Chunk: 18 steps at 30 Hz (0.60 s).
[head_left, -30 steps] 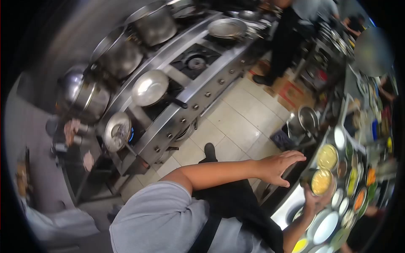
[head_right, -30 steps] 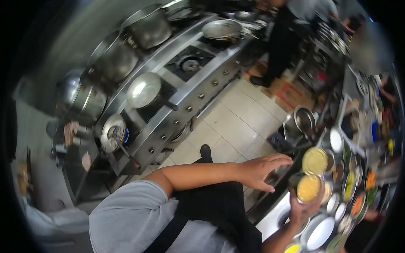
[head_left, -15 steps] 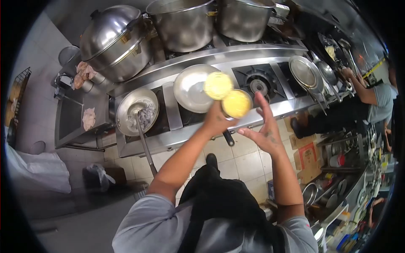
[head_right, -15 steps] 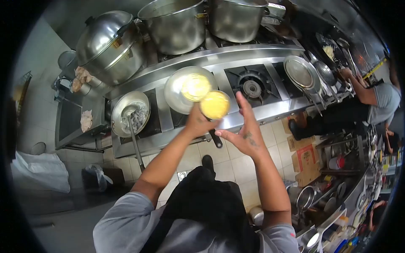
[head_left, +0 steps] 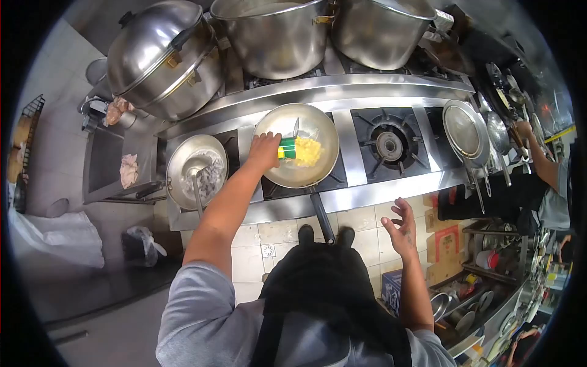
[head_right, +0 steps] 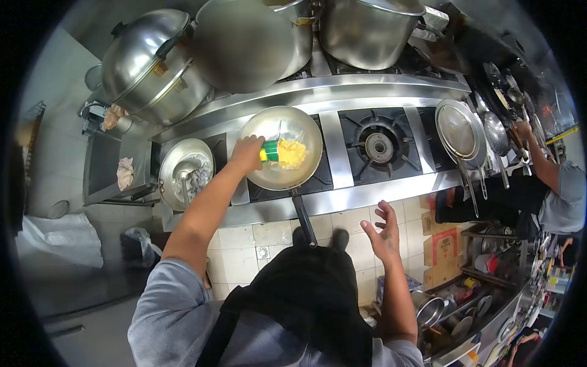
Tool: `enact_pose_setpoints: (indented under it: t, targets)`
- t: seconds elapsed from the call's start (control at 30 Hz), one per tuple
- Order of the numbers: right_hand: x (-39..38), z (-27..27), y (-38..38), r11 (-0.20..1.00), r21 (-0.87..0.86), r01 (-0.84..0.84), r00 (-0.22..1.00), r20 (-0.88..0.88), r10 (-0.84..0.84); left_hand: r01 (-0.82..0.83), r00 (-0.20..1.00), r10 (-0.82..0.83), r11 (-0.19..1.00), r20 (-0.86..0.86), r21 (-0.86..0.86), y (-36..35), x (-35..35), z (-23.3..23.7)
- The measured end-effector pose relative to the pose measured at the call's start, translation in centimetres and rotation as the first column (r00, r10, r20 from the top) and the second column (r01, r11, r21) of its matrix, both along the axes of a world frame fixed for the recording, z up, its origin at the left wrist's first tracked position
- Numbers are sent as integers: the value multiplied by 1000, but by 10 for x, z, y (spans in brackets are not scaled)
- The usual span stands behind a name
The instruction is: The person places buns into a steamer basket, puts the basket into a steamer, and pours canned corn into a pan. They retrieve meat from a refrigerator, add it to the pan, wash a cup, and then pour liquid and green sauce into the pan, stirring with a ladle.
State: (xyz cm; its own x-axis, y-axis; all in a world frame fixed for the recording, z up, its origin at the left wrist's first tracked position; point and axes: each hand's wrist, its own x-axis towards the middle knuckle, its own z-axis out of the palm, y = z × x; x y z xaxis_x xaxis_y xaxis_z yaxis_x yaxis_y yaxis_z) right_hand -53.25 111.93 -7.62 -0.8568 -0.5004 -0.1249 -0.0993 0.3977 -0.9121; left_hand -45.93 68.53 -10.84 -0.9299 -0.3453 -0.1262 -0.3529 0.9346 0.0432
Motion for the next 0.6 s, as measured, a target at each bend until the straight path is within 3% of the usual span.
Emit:
enact_pose_setpoints:
  t: [0.03,0.1,0.13,0.2,0.23,0.3,0.33,0.4,0.43,0.5,0.6]
  targets:
    - [-5,-3,3,1000,21,-5,1000,-8,5,-10,1000,10,1000,11,-6,3,-5,5]
    - [-16,-19,1,1000,-1,-31,1000,3,31,-19,972,40,996,233,-90,8,-22,23]
    - [-21,-26,-3,999,-13,-50,999,5,50,-43,969,66,994,238,-99,11,-31,34]
    - [-25,-28,-25,985,1,-170,982,-82,169,-361,845,272,925,460,117,14,-50,57]
    - [-25,-26,-40,971,-7,-238,966,-108,236,-385,840,264,905,475,179,9,-55,51]
    - [-30,-3,-80,879,-87,-469,867,-232,440,-615,776,439,683,452,394,36,-59,81]
    - [-32,2,-103,852,-48,-522,803,-364,472,-637,761,465,669,452,384,44,-60,81]
    - [-36,13,-150,816,21,-577,694,-513,505,-751,642,543,303,542,586,54,-61,74]
    - [-37,19,-171,807,49,-588,667,-535,518,-760,625,564,282,540,585,58,-60,69]
    - [-43,14,-211,808,49,-587,646,-573,504,-729,594,574,89,564,678,58,-59,60]
    - [-50,8,-243,714,-67,-697,586,-627,513,-724,562,667,110,489,681,64,-52,78]
